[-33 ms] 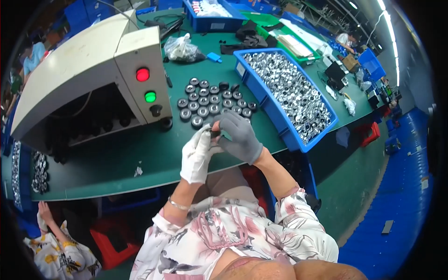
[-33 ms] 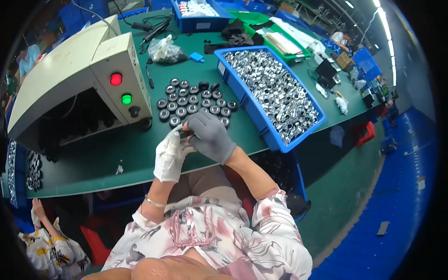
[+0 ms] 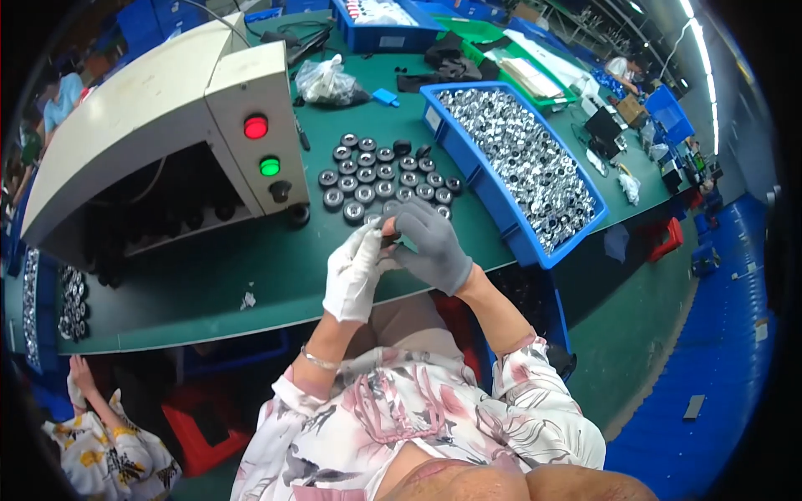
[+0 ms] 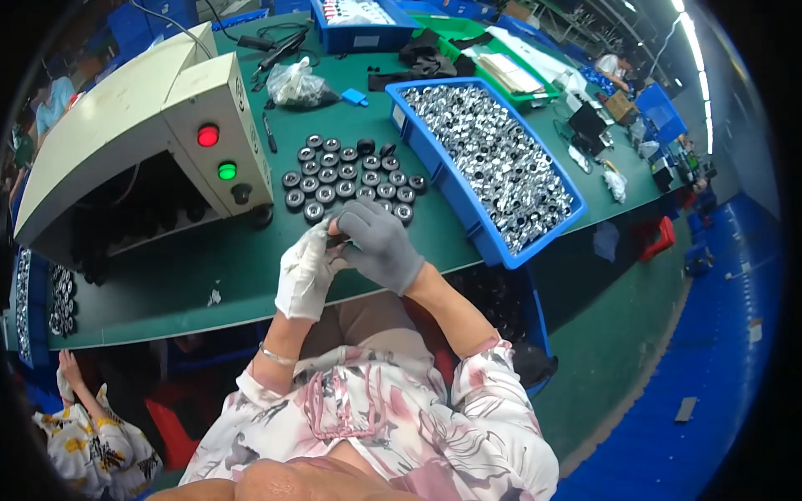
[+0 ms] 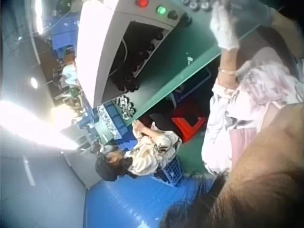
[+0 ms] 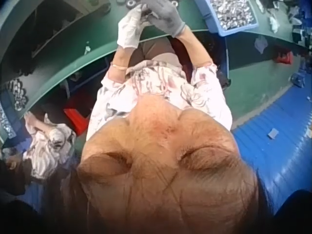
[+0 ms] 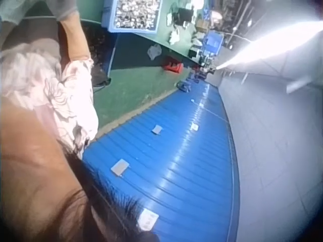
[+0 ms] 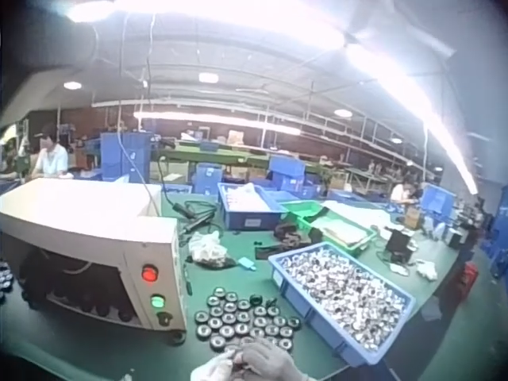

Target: Assembling bearing components into small black plastic wheels at a factory workstation.

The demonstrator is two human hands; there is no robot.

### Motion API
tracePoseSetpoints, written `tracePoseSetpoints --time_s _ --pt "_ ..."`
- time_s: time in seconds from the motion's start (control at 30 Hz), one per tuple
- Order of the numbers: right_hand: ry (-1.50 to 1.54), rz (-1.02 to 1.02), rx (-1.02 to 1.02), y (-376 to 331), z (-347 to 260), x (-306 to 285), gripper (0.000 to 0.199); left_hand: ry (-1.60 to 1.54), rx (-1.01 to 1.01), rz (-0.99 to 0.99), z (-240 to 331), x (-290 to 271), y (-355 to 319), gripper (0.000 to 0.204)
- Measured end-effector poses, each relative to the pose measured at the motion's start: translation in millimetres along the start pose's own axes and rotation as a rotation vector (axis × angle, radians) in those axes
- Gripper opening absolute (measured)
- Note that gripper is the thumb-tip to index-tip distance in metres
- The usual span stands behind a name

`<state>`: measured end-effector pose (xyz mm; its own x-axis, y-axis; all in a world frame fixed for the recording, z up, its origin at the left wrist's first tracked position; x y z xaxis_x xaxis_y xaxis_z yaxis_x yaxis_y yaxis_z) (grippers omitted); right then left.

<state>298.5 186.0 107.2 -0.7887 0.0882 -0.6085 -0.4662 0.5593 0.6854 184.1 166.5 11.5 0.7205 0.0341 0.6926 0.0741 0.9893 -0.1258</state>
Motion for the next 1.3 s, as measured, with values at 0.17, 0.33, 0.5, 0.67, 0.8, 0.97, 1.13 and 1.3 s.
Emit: tracePoseSetpoints --time_s 0.17,0.33,0.5,0.67,0.8,0.97,1.13,1.3 --pt "0.103 -0.033 0.100 -21 4 -19 0.034 -0.175 -0.207 -0.127 -19 1 -7 0.038" --pt "0.406 0.037 0.479 -55 12 -21 0.047 -0.097 -0.051 -0.052 -34 7 -13 0.038" --pt "0.332 0.187 0.515 -86 8 -19 0.044 -0.353 -0.234 -0.009 -71 25 -30 0.040" --pt "0.327 0.115 0.435 -96 6 -26 0.037 -0.163 -0.382 -0.001 -76 26 -42 0.057" --pt "0.562 0.076 0.542 -113 9 -21 0.041 -0.161 -0.434 -0.183 -78 25 -46 0.051" --pt "0.800 0.128 0.639 -119 0 -14 0.045 -0.193 -0.332 -0.176 -70 25 -52 0.035" --pt "0.173 0.006 0.297 -104 -23 -34 0.048 0.156 -0.239 -0.008 -75 -2 -57 0.025" --pt "0.132 0.049 0.215 -108 -30 -36 0.045 -0.304 -0.513 -0.060 -77 30 -74 0.038"
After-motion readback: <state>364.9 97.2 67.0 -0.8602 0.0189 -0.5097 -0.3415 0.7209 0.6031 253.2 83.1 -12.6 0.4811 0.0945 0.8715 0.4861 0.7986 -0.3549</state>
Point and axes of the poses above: each hand's wrist, its own y-axis towards the middle knuckle, its own x-axis out of the palm, z = x × y, the point moved 7 cm from there along y, towards the middle knuckle, and after that the axes turned 4 degrees about z, right-handed, at the moved point
